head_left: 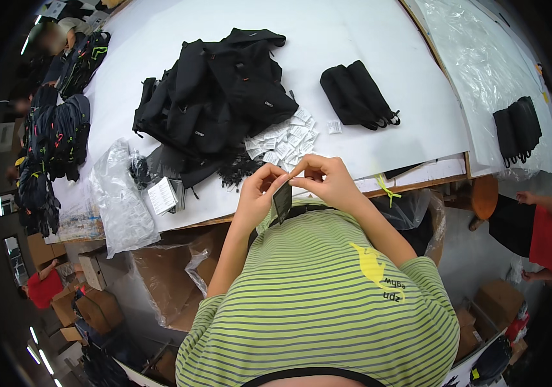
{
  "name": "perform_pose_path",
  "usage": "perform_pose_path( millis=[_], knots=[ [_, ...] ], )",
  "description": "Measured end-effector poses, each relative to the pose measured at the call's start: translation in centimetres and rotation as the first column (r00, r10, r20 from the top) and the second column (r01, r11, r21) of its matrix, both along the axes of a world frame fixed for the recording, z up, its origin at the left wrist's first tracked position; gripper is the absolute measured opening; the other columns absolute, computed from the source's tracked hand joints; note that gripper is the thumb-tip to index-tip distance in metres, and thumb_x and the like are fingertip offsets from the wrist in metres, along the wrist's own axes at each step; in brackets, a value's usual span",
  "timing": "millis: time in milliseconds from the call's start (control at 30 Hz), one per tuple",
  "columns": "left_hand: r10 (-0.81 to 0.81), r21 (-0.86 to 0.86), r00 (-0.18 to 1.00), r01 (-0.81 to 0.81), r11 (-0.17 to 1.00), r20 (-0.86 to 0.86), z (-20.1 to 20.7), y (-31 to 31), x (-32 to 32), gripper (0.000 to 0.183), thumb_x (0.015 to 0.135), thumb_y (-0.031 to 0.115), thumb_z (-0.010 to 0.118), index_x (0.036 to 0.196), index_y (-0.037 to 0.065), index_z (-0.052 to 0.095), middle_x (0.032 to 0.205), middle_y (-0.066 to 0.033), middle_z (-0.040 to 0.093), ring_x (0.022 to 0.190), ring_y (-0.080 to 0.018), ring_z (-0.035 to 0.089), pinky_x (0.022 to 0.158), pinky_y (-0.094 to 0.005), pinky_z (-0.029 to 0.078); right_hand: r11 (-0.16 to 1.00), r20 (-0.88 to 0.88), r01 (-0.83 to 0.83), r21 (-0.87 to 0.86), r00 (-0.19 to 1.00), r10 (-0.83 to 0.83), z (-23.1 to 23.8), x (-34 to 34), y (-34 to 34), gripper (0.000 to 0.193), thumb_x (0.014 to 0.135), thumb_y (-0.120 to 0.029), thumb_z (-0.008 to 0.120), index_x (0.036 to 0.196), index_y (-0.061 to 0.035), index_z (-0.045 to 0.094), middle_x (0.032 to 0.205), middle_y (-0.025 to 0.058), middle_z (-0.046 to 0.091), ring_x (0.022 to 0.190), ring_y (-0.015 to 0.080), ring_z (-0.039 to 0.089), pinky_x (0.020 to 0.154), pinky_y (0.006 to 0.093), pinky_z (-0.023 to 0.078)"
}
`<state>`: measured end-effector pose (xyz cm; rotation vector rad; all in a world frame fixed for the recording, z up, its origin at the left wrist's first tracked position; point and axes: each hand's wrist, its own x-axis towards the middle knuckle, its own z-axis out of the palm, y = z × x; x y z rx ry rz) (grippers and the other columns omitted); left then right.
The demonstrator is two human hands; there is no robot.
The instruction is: Inspecting and packaging small black pouches or accessory bags into organized stacks.
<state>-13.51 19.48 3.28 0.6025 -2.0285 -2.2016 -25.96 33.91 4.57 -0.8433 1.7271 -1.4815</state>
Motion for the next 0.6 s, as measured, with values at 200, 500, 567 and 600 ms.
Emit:
perform_pose_path(
  millis=[200,500,567,600],
  knots=[
    [-0.042,-0.014,0.999,0.042,0.999,0.033,-0.2,-0.3,-0.3,0.012,0.093,0.014,0.056,0.092,0.003,0.055,0.081,0.0021,0.053,0.072,-0.004,0.047,0.067,-0.019,0.038,1.0,-0.096,0.016,0.023,0.995,-0.014,-0.5,0.0,-0.2,0.011,0.078,-0.014,0.071,0.082,-0.0056,0.065,0.053,-0.0025,0.044,0.049,0.0054,0.035,0.047,0.0234,0.029],
    [0.109,-0.047,0.975,-0.12,0.992,-0.193,-0.2,-0.2,-3.3,0.012,0.096,0.013,0.05,0.091,0.002,0.049,0.077,0.0014,0.048,0.063,-0.0046,0.045,0.058,-0.0189,0.037,0.998,0.422,-0.027,-0.064,0.905,0.052,-2.2,-1.2,-0.3,0.013,0.088,-0.014,0.063,0.085,-0.0027,0.058,0.055,-0.0056,0.045,0.049,0.0022,0.038,0.046,0.0191,0.027],
    [0.025,-0.202,0.99,-0.054,0.978,-0.14,-0.8,-1.8,-5.2,0.01,0.093,0.012,0.053,0.089,0.003,0.051,0.074,0.0006,0.051,0.063,-0.005,0.047,0.057,-0.0195,0.039,0.998,0.417,-0.029,-0.05,0.907,0.047,-2.3,-1.5,-0.2,0.013,0.089,-0.014,0.061,0.086,-0.0026,0.056,0.055,-0.0054,0.046,0.048,0.002,0.039,0.046,0.0186,0.028],
    [-0.041,-0.287,0.992,0.006,0.958,-0.118,-1.5,-2.9,-6.4,0.01,0.092,0.012,0.056,0.087,0.003,0.053,0.071,0.0004,0.052,0.063,-0.0052,0.049,0.056,-0.02,0.039,0.998,0.409,-0.005,-0.056,0.912,0.027,-2.4,-1.9,0.0,0.012,0.088,-0.013,0.061,0.086,-0.0024,0.057,0.056,-0.0047,0.048,0.049,0.002,0.04,0.046,0.0189,0.03]
  ],
)
